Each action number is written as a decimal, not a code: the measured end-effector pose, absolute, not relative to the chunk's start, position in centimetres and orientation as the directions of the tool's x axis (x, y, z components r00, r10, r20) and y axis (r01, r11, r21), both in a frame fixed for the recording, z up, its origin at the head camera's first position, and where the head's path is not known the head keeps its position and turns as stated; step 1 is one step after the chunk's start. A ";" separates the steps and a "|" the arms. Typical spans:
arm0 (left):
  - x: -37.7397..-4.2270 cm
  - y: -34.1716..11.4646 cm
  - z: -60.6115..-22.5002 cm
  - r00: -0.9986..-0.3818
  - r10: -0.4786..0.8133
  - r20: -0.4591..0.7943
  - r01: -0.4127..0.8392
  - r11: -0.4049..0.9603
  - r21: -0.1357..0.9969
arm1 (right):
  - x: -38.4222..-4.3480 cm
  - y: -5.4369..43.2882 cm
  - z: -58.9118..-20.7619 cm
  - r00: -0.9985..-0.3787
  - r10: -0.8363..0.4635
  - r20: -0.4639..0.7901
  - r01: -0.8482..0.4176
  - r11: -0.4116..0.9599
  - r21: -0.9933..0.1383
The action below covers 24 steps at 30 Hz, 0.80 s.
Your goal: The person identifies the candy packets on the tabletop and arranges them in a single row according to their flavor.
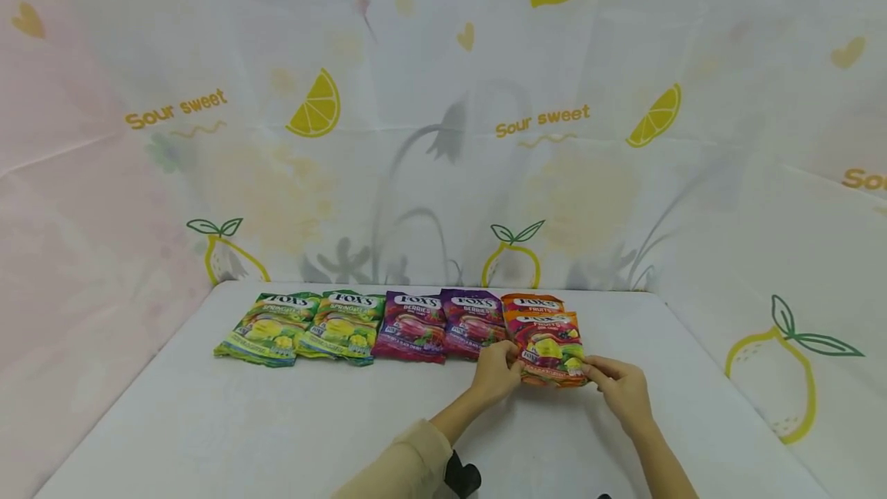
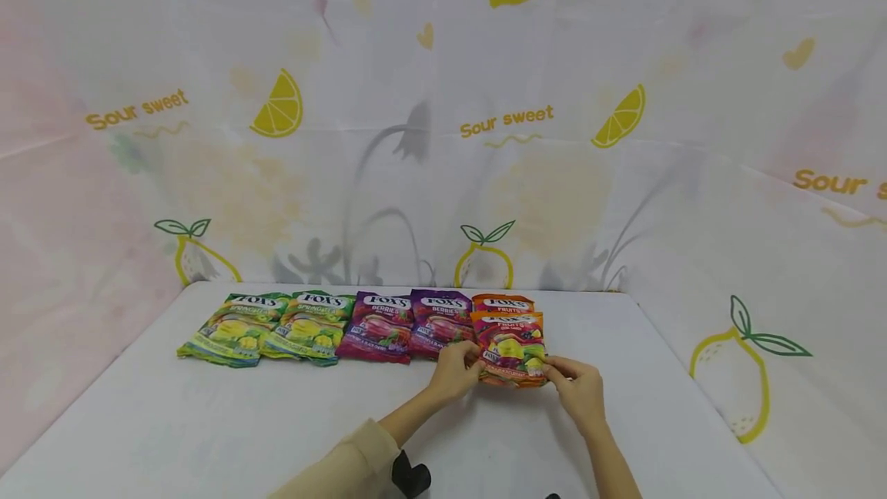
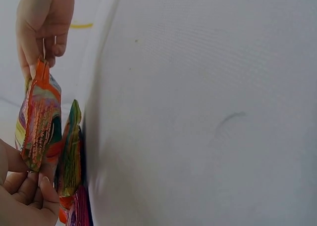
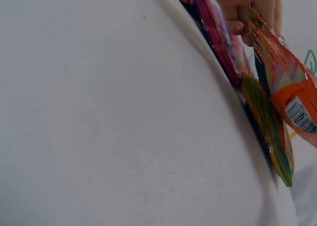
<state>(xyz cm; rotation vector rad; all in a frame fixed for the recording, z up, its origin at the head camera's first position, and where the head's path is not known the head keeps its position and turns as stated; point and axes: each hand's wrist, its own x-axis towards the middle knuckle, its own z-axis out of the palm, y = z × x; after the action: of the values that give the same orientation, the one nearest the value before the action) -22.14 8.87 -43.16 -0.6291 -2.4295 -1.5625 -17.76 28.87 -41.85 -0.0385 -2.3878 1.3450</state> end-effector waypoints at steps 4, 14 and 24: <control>-22.8 9.5 -42.9 -0.890 0.261 0.375 0.453 0.406 0.794 | -18.4 29.4 -41.9 -0.915 0.224 0.335 -0.169 0.542 -0.823; -24.0 11.3 -42.2 -0.885 0.268 0.381 0.466 0.515 0.720 | -19.5 30.8 -41.5 -0.923 0.256 0.289 -0.107 0.550 -0.828; -24.7 13.4 -42.1 -0.942 0.170 0.289 0.335 0.500 0.798 | -20.9 32.0 -41.3 -0.893 0.284 0.349 -0.065 0.687 -0.724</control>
<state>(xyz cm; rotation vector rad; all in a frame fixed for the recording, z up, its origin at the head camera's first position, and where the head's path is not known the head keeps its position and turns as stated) -24.69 13.41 -42.07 -0.4366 -2.5678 -1.4241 -20.89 32.04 -41.30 -0.1701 -2.4597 1.0795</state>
